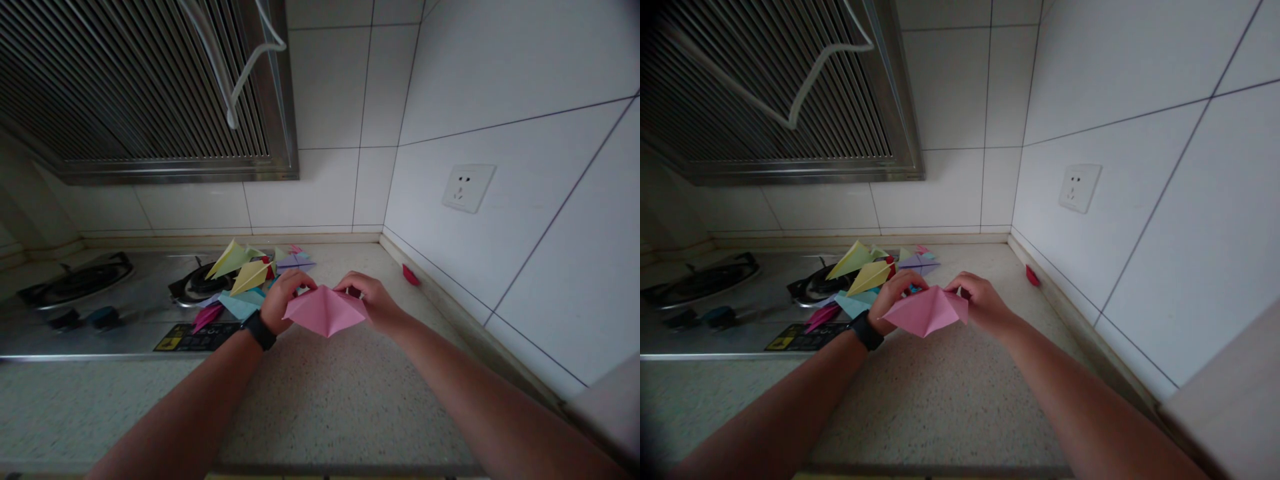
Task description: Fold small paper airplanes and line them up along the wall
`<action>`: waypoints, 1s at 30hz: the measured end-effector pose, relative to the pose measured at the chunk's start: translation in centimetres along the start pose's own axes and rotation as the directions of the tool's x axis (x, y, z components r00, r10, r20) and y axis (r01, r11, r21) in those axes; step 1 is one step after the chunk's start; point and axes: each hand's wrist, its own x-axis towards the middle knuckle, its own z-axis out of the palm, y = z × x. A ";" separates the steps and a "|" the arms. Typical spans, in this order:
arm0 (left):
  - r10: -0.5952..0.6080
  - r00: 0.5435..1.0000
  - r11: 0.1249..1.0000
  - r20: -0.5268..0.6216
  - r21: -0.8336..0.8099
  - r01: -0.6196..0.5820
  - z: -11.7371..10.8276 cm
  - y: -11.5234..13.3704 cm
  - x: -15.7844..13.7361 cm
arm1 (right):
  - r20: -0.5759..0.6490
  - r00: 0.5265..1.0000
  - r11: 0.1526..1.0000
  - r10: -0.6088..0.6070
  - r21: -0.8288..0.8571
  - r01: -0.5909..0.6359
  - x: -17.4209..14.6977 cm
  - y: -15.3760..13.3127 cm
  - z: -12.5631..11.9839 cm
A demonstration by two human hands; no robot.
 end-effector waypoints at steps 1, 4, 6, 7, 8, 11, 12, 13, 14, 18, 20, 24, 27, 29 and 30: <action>0.000 1.000 1.000 -0.009 -0.003 0.000 0.1 -0.2 0.0 | -0.003 1.000 1.000 0.000 0.000 0.000 0.0 0.0 0.0; 0.001 0.999 1.000 -0.038 -0.012 -0.001 0.5 -0.6 -0.1 | -0.007 1.000 1.000 -0.004 -0.007 0.004 0.1 0.1 -0.1; 0.001 0.999 1.000 -0.047 -0.016 -0.001 0.6 -0.7 -0.1 | -0.007 1.000 1.000 -0.008 -0.011 0.008 0.1 0.1 -0.1; 0.001 0.999 1.000 -0.044 -0.016 -0.001 0.6 -0.7 -0.2 | -0.005 1.000 1.000 -0.007 -0.012 0.007 0.1 0.1 -0.1; 0.001 0.999 1.000 -0.041 -0.015 -0.002 0.6 -0.7 -0.2 | -0.005 1.000 1.000 -0.007 -0.013 0.007 0.1 0.1 -0.2; 0.005 0.999 1.000 -0.035 -0.009 -0.005 0.5 -0.5 -0.1 | -0.005 1.000 1.000 -0.013 -0.015 0.013 0.1 -0.1 -0.2; 0.004 0.999 1.000 -0.033 -0.007 -0.004 0.5 -0.5 -0.1 | -0.003 1.000 1.000 -0.015 -0.016 0.015 0.1 -0.2 -0.2; 0.002 1.000 1.000 -0.030 -0.006 -0.003 0.5 -0.4 -0.1 | 0.000 1.000 1.000 -0.018 -0.016 0.018 0.1 -0.2 -0.2; 0.000 1.000 1.000 -0.027 -0.004 -0.001 0.5 -0.4 -0.1 | 0.004 1.000 1.000 -0.020 -0.017 0.020 0.1 -0.3 -0.2; 0.003 1.000 1.000 -0.013 -0.001 -0.003 0.6 -0.5 -0.1 | 0.017 1.000 0.999 -0.018 -0.026 0.019 0.1 -0.1 -0.2; 0.004 1.000 1.000 -0.006 0.000 -0.004 0.6 -0.5 -0.1 | 0.018 1.000 0.999 -0.020 -0.027 0.021 0.1 0.1 -0.2; 0.003 1.000 1.000 0.000 0.013 -0.003 0.6 -0.6 -0.1 | 0.022 0.999 0.999 -0.032 -0.022 0.033 0.0 0.1 -0.1; 0.008 1.000 1.000 -0.004 0.022 -0.008 0.7 -0.7 -0.1 | 0.026 0.999 1.000 -0.023 -0.014 0.023 0.0 0.1 0.0; 0.008 1.000 1.000 -0.004 0.023 -0.007 0.7 -0.7 -0.2 | 0.026 1.000 1.000 -0.014 -0.013 0.014 0.0 0.1 0.0; 0.008 1.000 1.000 -0.003 0.022 -0.008 0.7 -0.7 -0.2 | 0.028 1.000 1.000 -0.010 -0.015 0.010 0.0 0.1 0.0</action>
